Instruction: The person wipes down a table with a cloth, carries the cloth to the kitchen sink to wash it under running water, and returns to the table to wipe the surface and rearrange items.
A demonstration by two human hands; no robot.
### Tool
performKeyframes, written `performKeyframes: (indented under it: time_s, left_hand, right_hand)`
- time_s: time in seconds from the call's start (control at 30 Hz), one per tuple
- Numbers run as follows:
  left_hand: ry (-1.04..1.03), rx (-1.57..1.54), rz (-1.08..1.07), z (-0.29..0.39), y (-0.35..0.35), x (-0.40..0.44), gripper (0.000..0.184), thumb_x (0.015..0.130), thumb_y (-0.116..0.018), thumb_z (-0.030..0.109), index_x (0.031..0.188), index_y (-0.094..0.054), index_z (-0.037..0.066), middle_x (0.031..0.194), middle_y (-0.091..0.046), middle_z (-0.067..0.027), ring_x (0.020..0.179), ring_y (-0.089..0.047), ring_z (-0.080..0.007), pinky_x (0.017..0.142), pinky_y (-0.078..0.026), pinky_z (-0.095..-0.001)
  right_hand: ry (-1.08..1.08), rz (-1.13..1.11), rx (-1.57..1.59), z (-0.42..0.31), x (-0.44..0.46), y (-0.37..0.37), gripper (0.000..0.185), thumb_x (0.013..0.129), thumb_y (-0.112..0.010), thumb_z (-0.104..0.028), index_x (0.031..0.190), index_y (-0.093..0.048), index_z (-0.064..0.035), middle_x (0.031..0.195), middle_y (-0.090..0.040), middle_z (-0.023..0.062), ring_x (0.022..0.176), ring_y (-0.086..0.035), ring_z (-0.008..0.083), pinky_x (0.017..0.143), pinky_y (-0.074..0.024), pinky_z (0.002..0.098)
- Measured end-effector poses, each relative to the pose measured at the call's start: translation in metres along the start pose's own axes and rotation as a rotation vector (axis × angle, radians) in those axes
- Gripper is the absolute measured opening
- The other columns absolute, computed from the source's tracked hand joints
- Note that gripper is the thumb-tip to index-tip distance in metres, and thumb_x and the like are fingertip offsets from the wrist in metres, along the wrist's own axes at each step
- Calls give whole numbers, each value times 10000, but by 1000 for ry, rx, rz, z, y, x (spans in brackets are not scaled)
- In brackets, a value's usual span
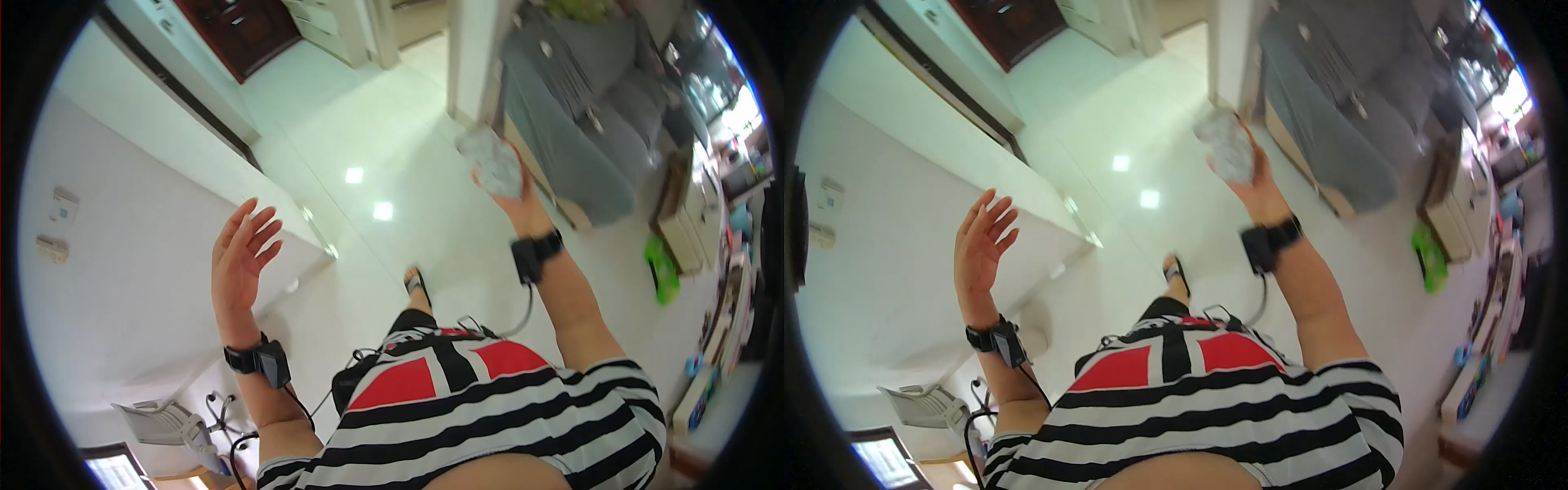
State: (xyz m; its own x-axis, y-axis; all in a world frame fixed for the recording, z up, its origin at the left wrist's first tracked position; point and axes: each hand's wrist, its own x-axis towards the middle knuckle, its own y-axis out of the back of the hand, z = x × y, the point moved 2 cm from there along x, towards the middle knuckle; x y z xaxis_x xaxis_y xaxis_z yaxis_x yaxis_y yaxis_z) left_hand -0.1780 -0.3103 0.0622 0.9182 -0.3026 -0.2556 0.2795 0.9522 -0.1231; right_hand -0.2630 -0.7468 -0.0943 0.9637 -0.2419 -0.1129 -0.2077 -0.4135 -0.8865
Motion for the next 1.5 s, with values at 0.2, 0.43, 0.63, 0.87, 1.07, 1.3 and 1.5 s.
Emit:
performKeyframes:
  time_s: [0.2,0.43,0.63,0.87,1.07,1.3,1.5]
  left_hand:
    - [-80,-57,137,18,26,-2,379,991,-544,236,1329,-529,64,1180,-655,-89,1066,-642,-186,848,-533,-302]
    - [-411,-61,-16,73,9,42,406,992,-562,265,1347,-517,73,1150,-665,-72,1004,-660,-168,813,-539,-290]
    - [-625,270,-160,183,-32,62,358,991,-572,288,1283,-585,80,1057,-699,-71,955,-679,-142,783,-544,-271]
    - [50,722,-707,-2,-25,49,318,936,-684,249,1198,-638,74,1043,-689,-11,971,-620,-89,846,-508,-274]
    - [446,291,-429,-94,5,105,384,954,-643,216,1275,-555,25,1149,-666,-137,1038,-665,-240,857,-547,-353]
    - [292,207,-287,-133,-25,206,374,929,-661,180,1264,-563,45,1081,-692,-104,971,-676,-176,788,-523,-297]
    - [107,403,-574,-126,-116,259,350,935,-665,213,1233,-592,46,1065,-692,-71,955,-658,-148,781,-511,-276]
  right_hand:
    - [-107,89,139,-12,-90,90,366,946,-570,-331,1270,-609,-167,1295,-601,86,1133,-556,321,938,-455,493]
    - [-137,157,-34,-16,-116,108,420,970,-493,-266,1365,-497,-120,1105,-643,93,913,-619,233,801,-523,439]
    - [-68,38,-129,4,-111,86,378,932,-557,-290,1273,-580,-129,1064,-677,84,947,-640,256,807,-529,471]
    - [-135,70,153,59,-65,51,340,942,-561,-306,1213,-627,-112,1061,-678,110,908,-661,263,780,-546,475]
    - [0,-21,-222,60,43,28,423,939,-607,-354,1203,-614,-23,995,-670,88,820,-668,203,749,-575,385]
    - [210,151,-234,12,34,38,330,922,-657,-238,1141,-621,5,890,-637,75,799,-662,208,676,-579,370]
    - [371,313,95,-10,22,14,264,922,-625,-129,1132,-614,30,893,-621,112,776,-611,234,633,-527,387]
